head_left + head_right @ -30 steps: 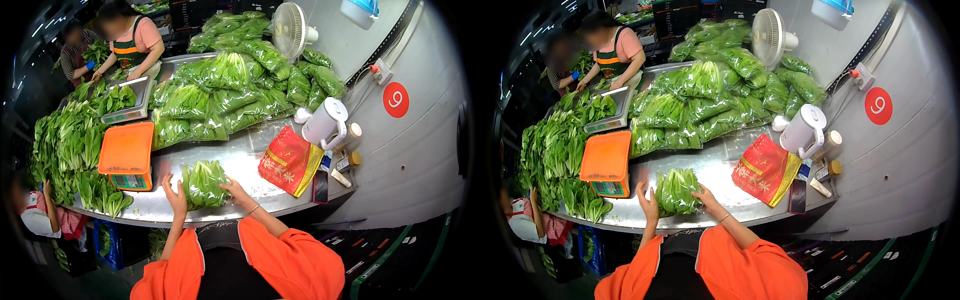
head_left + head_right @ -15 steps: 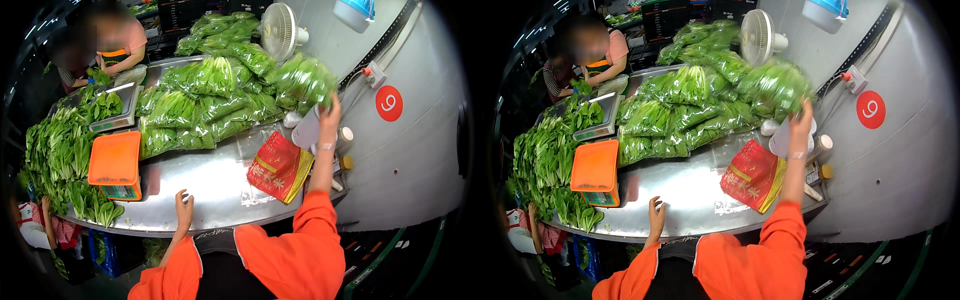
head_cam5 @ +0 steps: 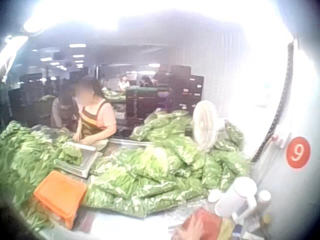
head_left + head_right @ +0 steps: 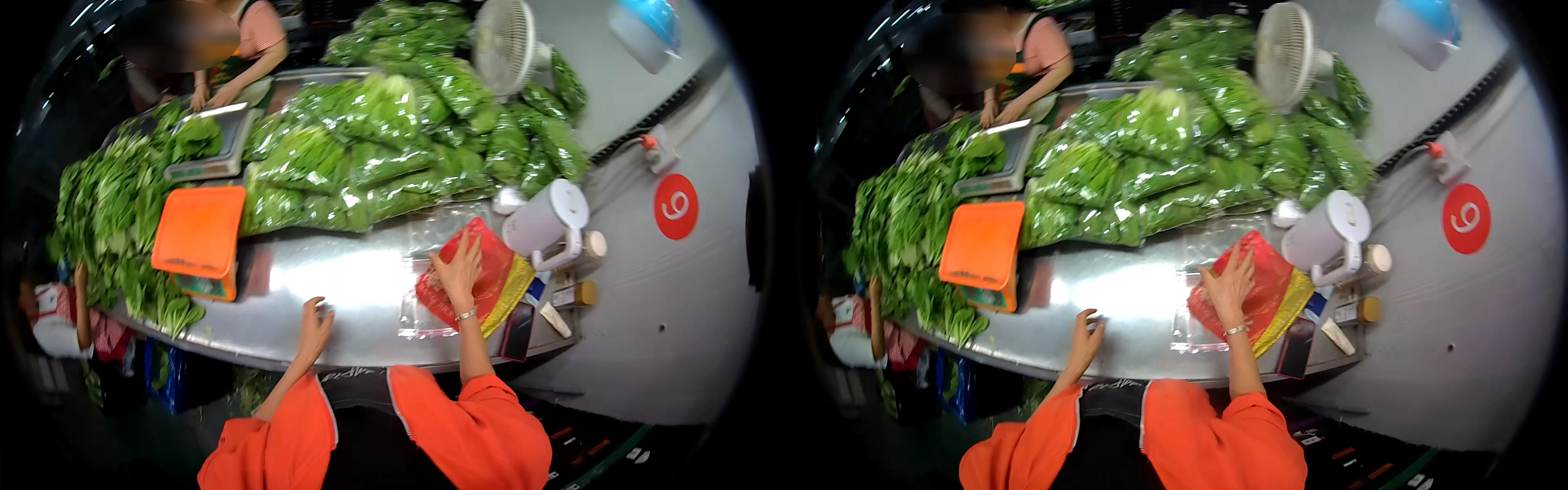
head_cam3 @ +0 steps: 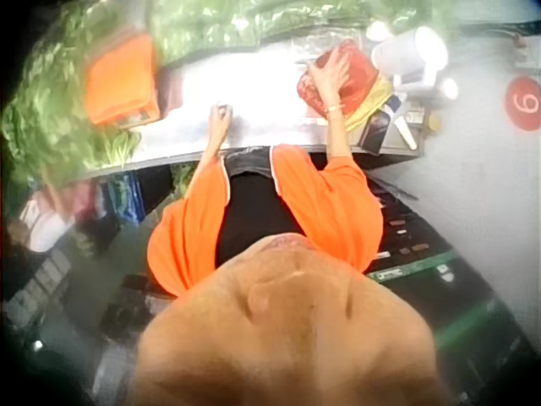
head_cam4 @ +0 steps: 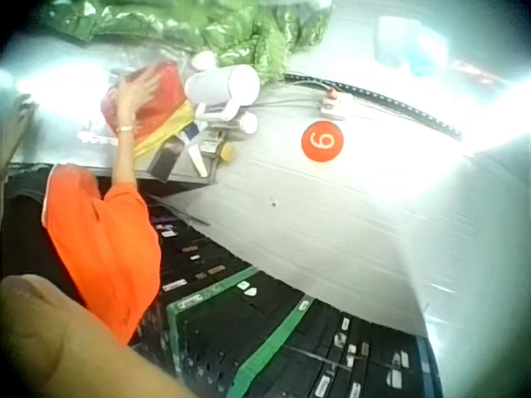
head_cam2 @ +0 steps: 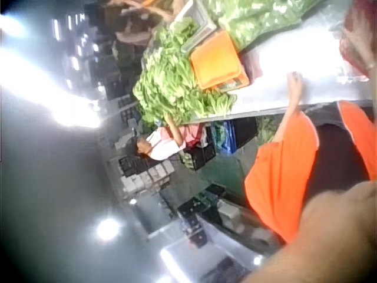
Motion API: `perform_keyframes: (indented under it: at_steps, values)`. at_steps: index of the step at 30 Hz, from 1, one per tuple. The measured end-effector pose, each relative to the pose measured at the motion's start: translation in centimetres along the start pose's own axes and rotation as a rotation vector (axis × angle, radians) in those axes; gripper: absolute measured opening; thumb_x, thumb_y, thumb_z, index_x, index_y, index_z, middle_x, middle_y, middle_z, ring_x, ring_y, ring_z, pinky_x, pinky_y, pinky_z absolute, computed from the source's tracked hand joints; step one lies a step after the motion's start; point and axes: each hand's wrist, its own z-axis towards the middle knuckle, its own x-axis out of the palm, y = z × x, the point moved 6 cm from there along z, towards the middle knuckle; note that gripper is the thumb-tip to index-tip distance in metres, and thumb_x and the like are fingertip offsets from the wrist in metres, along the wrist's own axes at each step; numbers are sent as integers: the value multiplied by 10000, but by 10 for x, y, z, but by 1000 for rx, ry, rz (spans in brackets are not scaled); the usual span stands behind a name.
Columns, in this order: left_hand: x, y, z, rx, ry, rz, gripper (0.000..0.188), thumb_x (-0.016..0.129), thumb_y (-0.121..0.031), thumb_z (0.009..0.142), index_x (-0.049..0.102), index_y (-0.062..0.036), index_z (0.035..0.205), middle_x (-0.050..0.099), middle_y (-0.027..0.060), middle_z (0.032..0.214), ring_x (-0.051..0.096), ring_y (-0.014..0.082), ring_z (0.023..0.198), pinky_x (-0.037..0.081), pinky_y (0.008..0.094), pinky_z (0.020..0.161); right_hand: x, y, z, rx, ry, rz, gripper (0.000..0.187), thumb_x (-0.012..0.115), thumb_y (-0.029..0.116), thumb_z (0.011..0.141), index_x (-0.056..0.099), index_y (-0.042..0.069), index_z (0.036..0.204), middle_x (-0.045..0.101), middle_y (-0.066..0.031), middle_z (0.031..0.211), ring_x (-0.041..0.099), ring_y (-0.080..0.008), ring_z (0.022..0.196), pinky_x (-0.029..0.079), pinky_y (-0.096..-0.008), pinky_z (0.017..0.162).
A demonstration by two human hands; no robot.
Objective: The person selects bunches of leafy green vegetables, places them on a digital scale, then transfers them into plastic bags. The person ties the bags with rubber bands and sets the packaged vegetables aside on the counter.
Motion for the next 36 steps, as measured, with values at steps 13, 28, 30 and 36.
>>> perform_keyframes:
  at_steps: [13, 28, 30, 36]
  values:
    - [-96, 6, -75, -37, -409, 40, 385, 608, -124, 836, 465, -37, 1182, 480, 146, 1158, 547, 279, 1011, 455, 367, 848, 30, 30, -53, -434, -34, 362, 358, 533, 102, 802, 588, -14, 1135, 597, -205, 990, 568, -370, 937, 434, -428, 835]
    - [-514, 175, -61, -96, -1035, 423, 533, 694, -190, 739, 463, 56, 1152, 518, 242, 1126, 498, 378, 1078, 403, 402, 926, 130, 338, -249, -644, 998, 821, 293, 561, 97, 893, 565, -10, 1166, 593, -95, 1109, 593, -171, 962, 484, -288, 803]
    - [-567, 205, -35, -127, -1022, 430, 632, 736, -264, 704, 457, 60, 1169, 516, 253, 1147, 489, 386, 1095, 401, 410, 933, 151, 399, -296, -514, 1289, 996, 327, 537, 126, 918, 533, -50, 1194, 587, -118, 1128, 592, -177, 983, 481, -289, 830]
    - [-652, 263, 56, -343, -620, 434, 1064, 806, -488, 586, 312, 143, 1285, 433, 319, 1272, 455, 384, 1185, 393, 397, 990, 236, 553, -386, -275, 1531, 1087, 616, 554, 294, 922, 344, -134, 1311, 497, -214, 1253, 535, -246, 1130, 467, -338, 926]
